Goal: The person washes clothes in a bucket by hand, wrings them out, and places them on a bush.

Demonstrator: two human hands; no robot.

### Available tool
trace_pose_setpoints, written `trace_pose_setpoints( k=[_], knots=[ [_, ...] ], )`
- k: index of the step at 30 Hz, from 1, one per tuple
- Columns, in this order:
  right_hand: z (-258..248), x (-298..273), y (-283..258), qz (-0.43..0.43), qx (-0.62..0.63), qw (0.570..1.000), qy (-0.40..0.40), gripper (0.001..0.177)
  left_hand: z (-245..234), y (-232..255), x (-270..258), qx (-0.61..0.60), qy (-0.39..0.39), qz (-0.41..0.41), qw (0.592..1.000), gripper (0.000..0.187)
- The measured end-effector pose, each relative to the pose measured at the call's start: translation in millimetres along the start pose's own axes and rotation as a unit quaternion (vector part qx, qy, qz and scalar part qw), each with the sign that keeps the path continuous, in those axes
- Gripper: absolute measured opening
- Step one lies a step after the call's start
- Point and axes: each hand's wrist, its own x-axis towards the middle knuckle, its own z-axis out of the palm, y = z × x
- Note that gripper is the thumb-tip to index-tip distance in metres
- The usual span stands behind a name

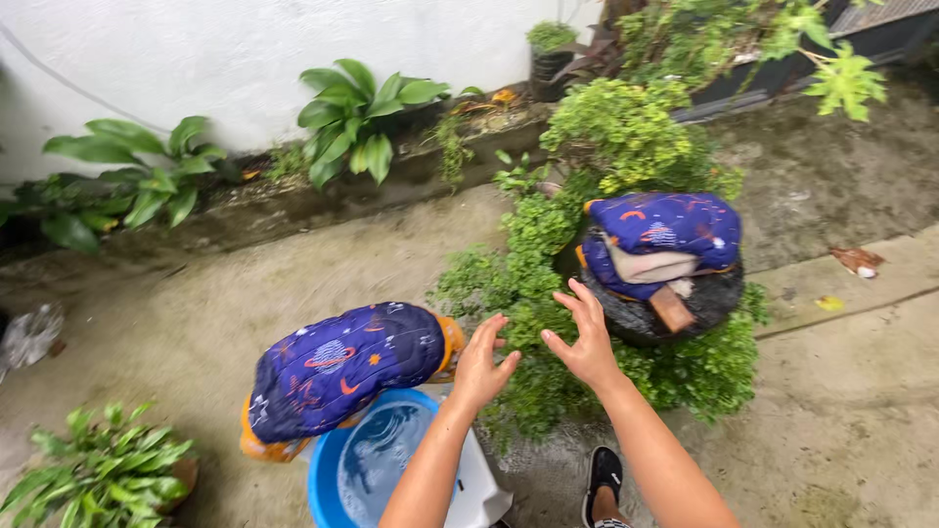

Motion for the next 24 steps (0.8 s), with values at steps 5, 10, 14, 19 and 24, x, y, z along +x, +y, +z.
trace_pose_setpoints(
  k=[5,10,14,19,24],
  knots=[
    [-73,18,81,0.011,-0.041,0.998,0.042,0.064,100,18,72,-0.049,-0.099,-0.082,0.990,0.067],
    [-118,44,164,0.030,-0.056,0.997,0.032,0.063,215,-14,157,-0.235,-0.068,-0.153,0.958,0.079],
    [-137,62,208,0.026,-0.064,0.997,0.031,0.061,279,-31,209,-0.264,0.005,-0.235,0.936,0.096],
    [-150,79,241,0.038,-0.047,0.998,0.003,0.059,314,-20,245,-0.184,0.104,-0.171,0.962,0.107],
    [-155,85,252,0.037,-0.052,0.998,-0.013,0.056,311,6,253,-0.195,0.105,-0.166,0.961,0.096]
  ],
)
